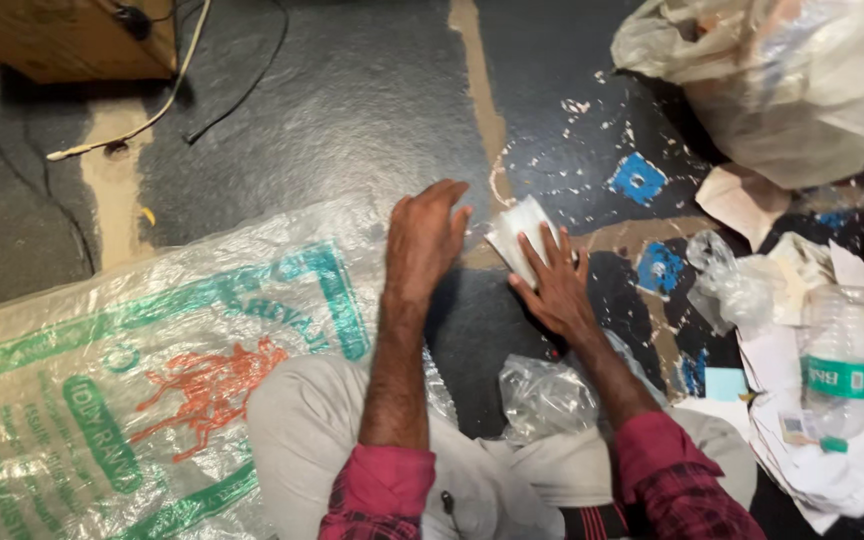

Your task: The person sits on the floor and folds multiple clear plastic sheets by hand. They smooth out each sheet, fold it in half, and then fold it again into a smaller rectangle before placing it aside.

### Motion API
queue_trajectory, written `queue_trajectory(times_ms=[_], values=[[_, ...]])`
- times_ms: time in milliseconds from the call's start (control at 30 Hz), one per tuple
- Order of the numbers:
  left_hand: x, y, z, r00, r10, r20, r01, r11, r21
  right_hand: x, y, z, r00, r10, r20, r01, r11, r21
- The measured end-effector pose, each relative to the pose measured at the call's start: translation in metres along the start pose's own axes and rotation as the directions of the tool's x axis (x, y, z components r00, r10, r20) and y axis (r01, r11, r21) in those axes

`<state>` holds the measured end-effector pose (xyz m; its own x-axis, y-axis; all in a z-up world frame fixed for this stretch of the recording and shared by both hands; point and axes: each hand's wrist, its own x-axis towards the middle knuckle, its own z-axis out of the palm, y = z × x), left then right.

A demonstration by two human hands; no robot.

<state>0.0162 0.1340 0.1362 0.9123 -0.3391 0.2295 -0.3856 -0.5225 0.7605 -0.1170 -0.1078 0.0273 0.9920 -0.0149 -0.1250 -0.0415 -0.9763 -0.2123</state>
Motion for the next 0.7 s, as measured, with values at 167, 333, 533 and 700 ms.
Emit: queue_trajectory(times_ms=[167, 333, 533, 700], values=[[0.0, 0.006, -0.004, 0.999, -0.017, 0.046, 0.019, 0.999, -0.045, 0.014, -0.013, 0.018, 0.996, 0.074, -0.045, -0.077, 0.995, -0.067], [-0.003, 0.0, -0.004, 0.999, -0.041, 0.031, 0.04, 0.999, 0.025, 0.082, -0.049, 0.046, 0.989, 0.096, -0.11, -0.104, 0.992, -0.072], [-0.003, -0.006, -0.007, 0.972, -0.181, 0.152, 0.178, 0.983, 0.035, 0.181, -0.076, 0.065, 0.993, 0.096, -0.07, -0.088, 0.991, 0.103], [-0.001, -0.009, -0.013, 0.986, -0.136, 0.096, 0.138, 0.99, -0.016, 0.229, -0.08, 0.03, 0.985, 0.084, 0.151, -0.13, 0.938, 0.323]])
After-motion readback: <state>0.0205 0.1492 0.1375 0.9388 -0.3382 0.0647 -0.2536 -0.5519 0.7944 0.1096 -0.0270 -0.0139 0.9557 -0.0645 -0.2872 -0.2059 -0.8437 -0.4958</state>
